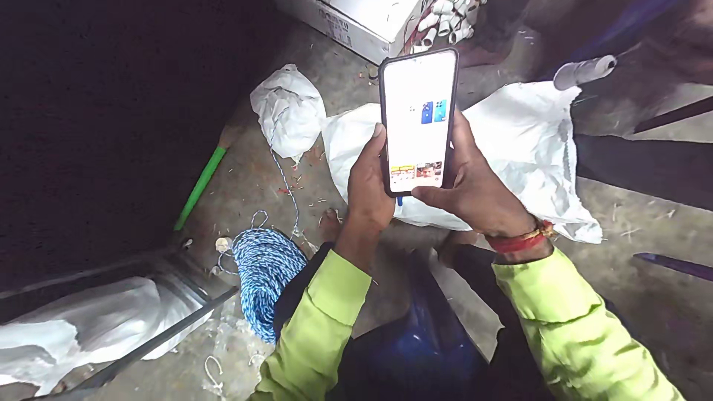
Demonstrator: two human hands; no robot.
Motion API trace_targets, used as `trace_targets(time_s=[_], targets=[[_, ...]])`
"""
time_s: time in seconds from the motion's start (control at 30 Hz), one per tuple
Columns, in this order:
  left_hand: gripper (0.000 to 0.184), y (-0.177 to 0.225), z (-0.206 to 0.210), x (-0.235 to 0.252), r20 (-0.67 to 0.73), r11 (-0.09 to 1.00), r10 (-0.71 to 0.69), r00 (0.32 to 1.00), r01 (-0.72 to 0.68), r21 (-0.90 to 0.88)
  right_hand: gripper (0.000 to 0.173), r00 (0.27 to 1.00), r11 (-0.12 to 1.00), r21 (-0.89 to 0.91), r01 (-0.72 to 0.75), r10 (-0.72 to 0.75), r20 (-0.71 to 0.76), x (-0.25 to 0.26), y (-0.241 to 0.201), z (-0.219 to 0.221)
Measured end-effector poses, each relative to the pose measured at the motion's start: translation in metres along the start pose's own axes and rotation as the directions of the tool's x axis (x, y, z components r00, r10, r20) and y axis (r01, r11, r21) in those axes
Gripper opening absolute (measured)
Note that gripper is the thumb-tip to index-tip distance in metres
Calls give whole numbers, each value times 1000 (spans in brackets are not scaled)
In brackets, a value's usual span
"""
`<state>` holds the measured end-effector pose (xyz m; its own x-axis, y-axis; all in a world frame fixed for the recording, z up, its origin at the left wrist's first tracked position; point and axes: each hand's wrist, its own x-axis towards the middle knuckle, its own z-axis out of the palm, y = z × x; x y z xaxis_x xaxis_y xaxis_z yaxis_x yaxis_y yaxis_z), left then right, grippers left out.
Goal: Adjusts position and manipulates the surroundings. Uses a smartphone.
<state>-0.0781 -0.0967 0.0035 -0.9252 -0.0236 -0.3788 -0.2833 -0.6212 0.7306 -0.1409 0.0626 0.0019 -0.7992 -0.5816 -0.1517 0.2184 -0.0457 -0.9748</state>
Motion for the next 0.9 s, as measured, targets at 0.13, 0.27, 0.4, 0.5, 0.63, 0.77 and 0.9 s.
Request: trace_targets(time_s=[0.13, 0.27, 0.4, 0.5, 0.63, 0.77, 0.9], targets=[[49, 0, 2, -1, -24, 1000, -4, 1000, 5, 16, 122, 1000, 999, -39, -19, 18, -15, -1, 1, 1], [48, 3, 3, -3, -21, 1000, -17, 1000, 18, 12, 125, 999, 1000, -8, -26, 26, 34, -2, -1, -1], [45, 0, 1, 8, -25, 999, 15, 1000, -16, -31, 124, 998, 998, -34, -50, 52, 46, -4, -3, -1], [45, -2, 1, 15, -31, 999, 21, 999, -22, -47, 122, 997, 997, -48, -57, 59, 40, -4, -4, -1], [45, 0, 0, 8, -31, 1000, -10, 999, 9, -25, 122, 998, 999, -24, -39, 40, 51, -3, -3, -1], [48, 2, 0, 3, -20, 998, -53, 998, 53, -20, 118, 998, 1000, -15, 7, -6, 63, -4, -2, -3], [47, 1, 3, 15, -40, 997, -40, 998, 37, -61, 106, 999, 1000, 27, -1, 0, 35, 0, -2, -3]])
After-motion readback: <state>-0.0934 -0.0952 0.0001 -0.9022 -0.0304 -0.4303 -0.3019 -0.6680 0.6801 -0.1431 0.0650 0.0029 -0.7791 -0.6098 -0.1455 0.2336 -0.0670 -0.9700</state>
